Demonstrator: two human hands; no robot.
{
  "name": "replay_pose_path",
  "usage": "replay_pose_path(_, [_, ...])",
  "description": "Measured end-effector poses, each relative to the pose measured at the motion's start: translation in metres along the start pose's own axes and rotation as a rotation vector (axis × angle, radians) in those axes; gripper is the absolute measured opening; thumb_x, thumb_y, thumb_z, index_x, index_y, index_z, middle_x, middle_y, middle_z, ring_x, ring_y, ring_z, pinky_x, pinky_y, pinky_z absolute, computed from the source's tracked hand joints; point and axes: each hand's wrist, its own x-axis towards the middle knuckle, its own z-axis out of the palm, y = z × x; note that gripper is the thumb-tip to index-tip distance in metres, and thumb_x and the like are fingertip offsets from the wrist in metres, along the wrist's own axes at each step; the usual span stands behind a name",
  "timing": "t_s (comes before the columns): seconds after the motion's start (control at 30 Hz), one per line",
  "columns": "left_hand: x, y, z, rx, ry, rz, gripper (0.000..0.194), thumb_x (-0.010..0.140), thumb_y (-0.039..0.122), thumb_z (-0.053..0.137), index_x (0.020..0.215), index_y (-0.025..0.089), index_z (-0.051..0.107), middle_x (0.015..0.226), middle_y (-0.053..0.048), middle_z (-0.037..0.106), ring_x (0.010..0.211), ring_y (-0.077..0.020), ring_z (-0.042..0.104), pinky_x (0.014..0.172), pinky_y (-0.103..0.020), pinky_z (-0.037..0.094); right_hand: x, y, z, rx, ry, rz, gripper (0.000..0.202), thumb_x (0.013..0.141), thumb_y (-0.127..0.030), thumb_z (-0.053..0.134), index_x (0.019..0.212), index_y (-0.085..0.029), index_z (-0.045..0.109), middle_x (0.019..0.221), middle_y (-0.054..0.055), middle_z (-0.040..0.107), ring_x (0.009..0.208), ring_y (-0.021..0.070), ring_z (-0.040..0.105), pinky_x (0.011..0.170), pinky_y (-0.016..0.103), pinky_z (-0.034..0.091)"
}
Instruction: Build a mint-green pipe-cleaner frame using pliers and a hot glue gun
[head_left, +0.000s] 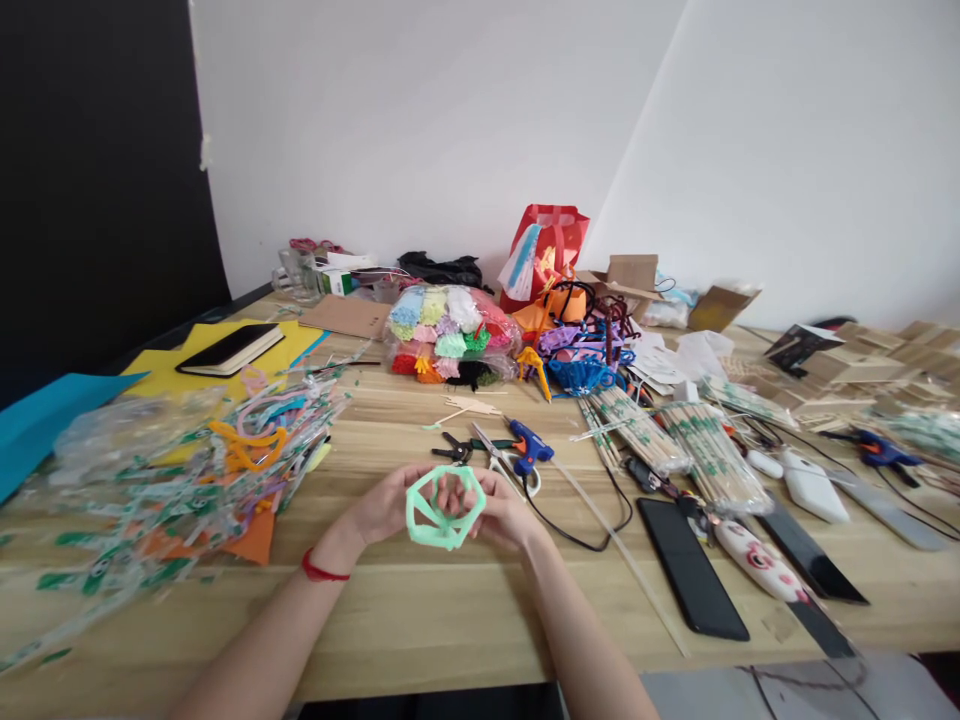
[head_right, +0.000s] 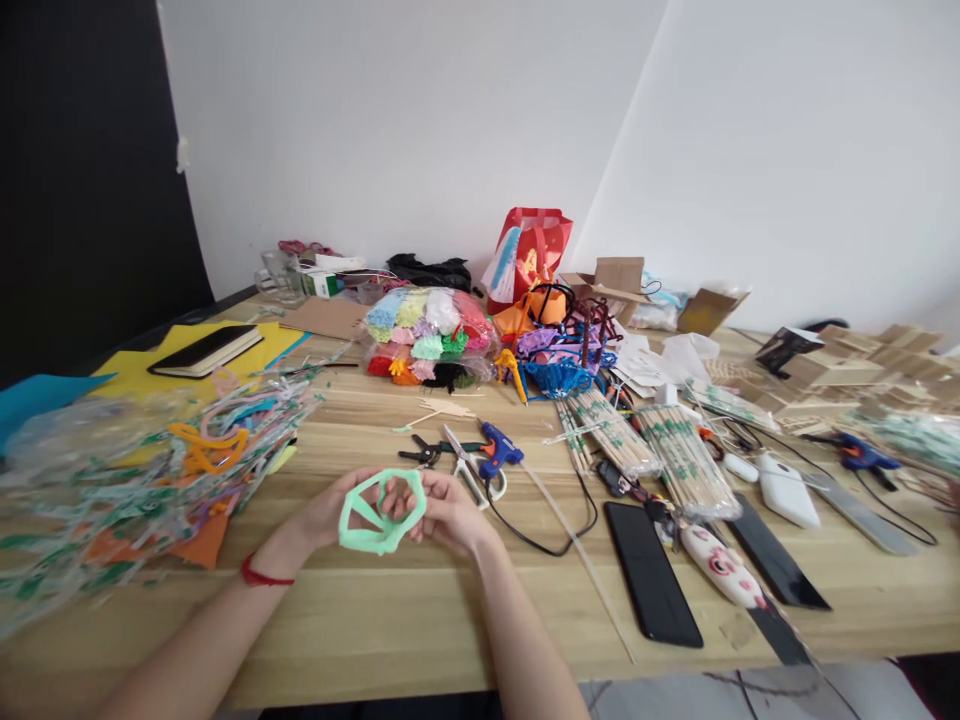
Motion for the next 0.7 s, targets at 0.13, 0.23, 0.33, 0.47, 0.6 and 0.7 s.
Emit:
replay_pose_path(0.13, [-0.0012, -0.0017, 0.0017, -0.049, -0.078, -0.072, 0.021, 0.070, 0.035, 0.066, 0.069, 0.014, 0.067, 0.062, -0.004, 0.062, 0.054, -0.0136, 0.054, 0.053, -0.025, 0.044, -0.0048, 0.0007, -0.0026, 0.089, -0.064, 0.036, 0.041, 0.066, -0.046, 0.076, 0.084, -0.011, 0.066, 0.069, 0.005, 0.066, 0.048, 0.0105, 0.059, 0.045, 0.019, 0.049])
replay_pose_path(0.23, [-0.0009, -0.0046, 0.0016, -0.047, -0.079, -0.123, 0.019, 0.071, 0.033, 0.063, 0.063, 0.016, 0.066, 0.060, -0.004, 0.061, 0.052, -0.0135, 0.053, 0.050, -0.025, 0.043, -0.0056, 0.0033, -0.0030, 0.096, -0.077, 0.071, 0.038, 0.064, -0.045, 0.077, 0.078, -0.011, 0.066, 0.066, 0.004, 0.067, 0.045, 0.0096, 0.059, 0.043, 0.018, 0.048])
replay_pose_path(0.33, [-0.0004, -0.0086, -0.0002, -0.048, -0.044, -0.140, 0.020, 0.073, 0.033, 0.060, 0.061, 0.018, 0.064, 0.056, -0.002, 0.060, 0.047, -0.0129, 0.049, 0.049, -0.026, 0.043, -0.0051, 0.0051, -0.0019, 0.075, -0.076, 0.102, 0.039, 0.060, -0.047, 0.079, 0.071, -0.012, 0.065, 0.068, 0.005, 0.068, 0.038, 0.0069, 0.053, 0.034, 0.016, 0.041])
replay_pose_path(0.47, [-0.0005, -0.0087, -0.0035, -0.042, -0.003, -0.097, 0.013, 0.070, 0.027, 0.064, 0.062, 0.017, 0.063, 0.053, 0.000, 0.058, 0.046, -0.0109, 0.047, 0.047, -0.023, 0.039, -0.0051, 0.0023, -0.0020, 0.042, -0.010, 0.077, 0.038, 0.055, -0.045, 0.082, 0.068, -0.013, 0.065, 0.055, 0.001, 0.064, 0.036, 0.0078, 0.052, 0.034, 0.016, 0.039])
replay_pose_path(0.6, [0.0001, -0.0044, -0.0031, -0.059, 0.063, -0.041, 0.011, 0.065, 0.024, 0.070, 0.068, 0.015, 0.064, 0.056, 0.000, 0.059, 0.049, -0.0106, 0.052, 0.051, -0.022, 0.042, -0.0040, -0.0015, -0.0027, 0.037, 0.034, 0.045, 0.034, 0.056, -0.041, 0.083, 0.070, -0.014, 0.067, 0.054, 0.001, 0.064, 0.040, 0.0088, 0.054, 0.039, 0.018, 0.042])
replay_pose_path(0.7, [0.0023, -0.0027, -0.0022, -0.067, 0.170, 0.027, 0.020, 0.063, 0.023, 0.074, 0.080, 0.016, 0.066, 0.066, -0.001, 0.066, 0.055, -0.0127, 0.057, 0.056, -0.024, 0.046, -0.0011, -0.0026, -0.0012, 0.045, 0.118, -0.014, 0.033, 0.055, -0.038, 0.083, 0.072, -0.015, 0.066, 0.060, 0.000, 0.064, 0.045, 0.0084, 0.053, 0.043, 0.018, 0.042])
